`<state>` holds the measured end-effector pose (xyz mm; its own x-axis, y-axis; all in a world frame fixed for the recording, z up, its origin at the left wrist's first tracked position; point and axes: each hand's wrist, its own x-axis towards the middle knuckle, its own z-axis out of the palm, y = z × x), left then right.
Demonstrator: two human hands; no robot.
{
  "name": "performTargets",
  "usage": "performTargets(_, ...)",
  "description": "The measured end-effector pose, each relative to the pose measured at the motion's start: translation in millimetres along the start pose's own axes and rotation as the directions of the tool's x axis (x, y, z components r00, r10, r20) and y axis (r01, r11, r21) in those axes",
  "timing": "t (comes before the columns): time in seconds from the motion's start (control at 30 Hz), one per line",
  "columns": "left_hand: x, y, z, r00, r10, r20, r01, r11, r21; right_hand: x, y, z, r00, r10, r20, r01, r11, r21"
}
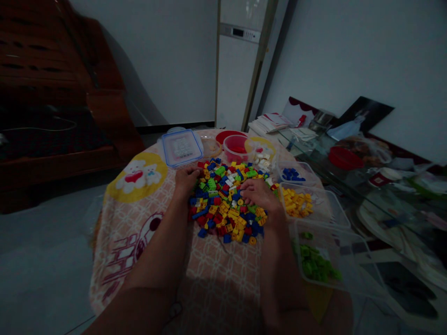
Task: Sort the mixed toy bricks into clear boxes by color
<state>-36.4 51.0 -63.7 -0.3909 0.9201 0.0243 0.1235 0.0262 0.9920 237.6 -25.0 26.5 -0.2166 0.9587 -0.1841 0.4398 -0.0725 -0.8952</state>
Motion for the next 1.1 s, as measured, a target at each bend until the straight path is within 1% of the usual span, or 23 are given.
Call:
performTargets(0.1,2.4,-3.8,0.3,1.0,0.014,-0.017,-0.013,1.0,0.025,-0.1,4.2,-8.2,0.997,-0.004,-0.072,0.011,0.996,0.093)
performTargets(0.2,4.4,-6.9,0.2,0.999,0.03,-0.032,-0.028,0.998,0.052,3.2,9.9,-15.8,0.979,0.033,-0.201,0.003,0.984,0.18)
performTargets(0.27,4.7,-7.7,0.0,0.999,0.038,-0.027,-0.036,0.998,0.057,8.0,15.6,-20.1,0.943,0.068,-0.326,0.018,0.967,0.254)
performTargets(0.3,4.6,-7.7,-0.1,0.999,0.04,-0.023,-0.039,0.998,0.057,11.1,19.4,-22.1,0.91,0.086,-0.405,0.04,0.956,0.292)
performTargets(0.33,4.3,-7.5,-0.1,0.999,0.042,-0.02,-0.041,0.998,0.055,14.4,23.7,-24.1,0.864,0.103,-0.493,0.073,0.943,0.326)
performTargets(0.37,3.9,-7.1,-0.2,0.999,0.044,-0.018,-0.043,0.998,0.051,17.7,28.7,-26.4,0.801,0.12,-0.586,0.119,0.928,0.352)
performTargets(0.43,3.2,-6.3,-0.1,0.999,0.044,-0.014,-0.043,0.998,0.046,23.6,39.6,-31.7,0.639,0.141,-0.756,0.226,0.905,0.36)
performTargets(0.47,3.1,-6.0,-0.1,0.999,0.042,-0.014,-0.042,0.998,0.045,25.7,44.9,-34.7,0.557,0.142,-0.818,0.271,0.9,0.341)
performTargets(0.5,3.1,-5.8,-0.1,0.999,0.041,-0.013,-0.04,0.998,0.047,27.1,49.7,-37.8,0.486,0.138,-0.863,0.3,0.901,0.313)
performTargets(0.53,3.3,-5.8,-0.2,0.999,0.038,-0.014,-0.037,0.998,0.05,27.8,53.7,-40.9,0.431,0.13,-0.893,0.312,0.907,0.283)
performTargets(0.57,3.5,-6.0,-0.2,0.999,0.034,-0.015,-0.033,0.998,0.054,27.7,56.6,-43.8,0.396,0.12,-0.91,0.31,0.916,0.256)
performTargets(0.6,3.9,-6.2,-0.3,0.999,0.031,-0.017,-0.03,0.998,0.058,27.1,58.3,-46.3,0.379,0.112,-0.919,0.298,0.925,0.236)
performTargets(0.63,4.2,-6.5,-0.4,0.999,0.029,-0.019,-0.027,0.998,0.062,25.9,58.6,-48.2,0.375,0.112,-0.92,0.281,0.932,0.228)
performTargets(0.67,4.4,-6.7,-0.4,0.999,0.028,-0.022,-0.026,0.997,0.066,24.3,57.6,-49.4,0.391,0.114,-0.913,0.262,0.938,0.229)
performTargets(0.7,4.6,-6.8,-0.4,0.999,0.028,-0.025,-0.026,0.997,0.071,22.4,55.3,-49.6,0.428,0.117,-0.896,0.238,0.942,0.237)
performTargets(0.73,4.6,-6.8,-0.4,0.999,0.03,-0.029,-0.028,0.997,0.075,20.3,52.1,-48.9,0.491,0.123,-0.862,0.204,0.946,0.251)
performTargets(0.8,4.3,-6.3,-0.2,0.999,0.035,-0.033,-0.033,0.996,0.078,15.5,43.1,-44.6,0.652,0.122,-0.748,0.118,0.959,0.259)
performTargets(0.87,3.5,-5.1,0.1,0.999,0.036,-0.032,-0.034,0.997,0.07,10.8,32.0,-36.8,0.801,0.097,-0.59,0.036,0.977,0.21)
performTargets(0.9,3.1,-4.4,0.1,0.999,0.033,-0.028,-0.031,0.998,0.062,8.7,26.1,-31.8,0.857,0.078,-0.51,0.008,0.986,0.165)
performTargets(0.93,2.7,-3.8,0.1,0.999,0.029,-0.023,-0.027,0.998,0.054,6.9,20.2,-26.4,0.9,0.054,-0.432,-0.006,0.994,0.111)
performTargets(1.0,2.0,-2.7,0.0,1.0,0.026,-0.015,-0.025,0.999,0.043,4.6,9.0,-14.8,0.957,0.0,-0.29,-0.007,1.0,-0.022)
performTargets(1.03,1.8,-2.3,-0.1,1.0,0.026,-0.014,-0.025,0.999,0.038,4.1,4.1,-8.9,0.973,-0.031,-0.229,0.008,0.995,-0.099)
performTargets(1.1,1.5,-1.7,-0.3,1.0,0.027,-0.011,-0.027,0.999,0.029,4.5,-3.7,2.2,0.988,-0.093,-0.121,0.058,0.962,-0.267)
